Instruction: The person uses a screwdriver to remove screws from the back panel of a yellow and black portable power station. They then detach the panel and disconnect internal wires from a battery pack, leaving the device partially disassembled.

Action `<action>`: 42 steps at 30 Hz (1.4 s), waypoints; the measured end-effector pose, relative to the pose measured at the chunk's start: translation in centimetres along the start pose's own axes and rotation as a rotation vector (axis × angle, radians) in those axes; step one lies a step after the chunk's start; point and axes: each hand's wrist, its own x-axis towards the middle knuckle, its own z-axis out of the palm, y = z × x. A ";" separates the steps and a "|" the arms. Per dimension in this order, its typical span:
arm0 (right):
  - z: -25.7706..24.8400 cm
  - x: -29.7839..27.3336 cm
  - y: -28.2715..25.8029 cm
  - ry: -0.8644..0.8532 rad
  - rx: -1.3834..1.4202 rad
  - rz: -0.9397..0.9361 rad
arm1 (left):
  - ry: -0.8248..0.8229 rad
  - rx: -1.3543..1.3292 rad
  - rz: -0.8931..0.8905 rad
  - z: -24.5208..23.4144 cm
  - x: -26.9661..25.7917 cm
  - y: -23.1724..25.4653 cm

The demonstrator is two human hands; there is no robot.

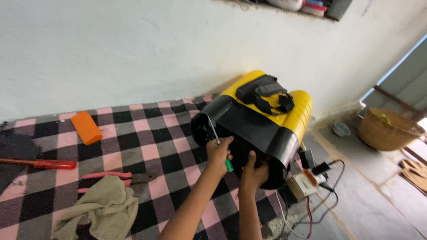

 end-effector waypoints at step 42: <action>-3.4 -1.1 -0.5 -0.475 0.564 0.532 | -0.303 0.177 -0.161 -15.6 -7.6 2.2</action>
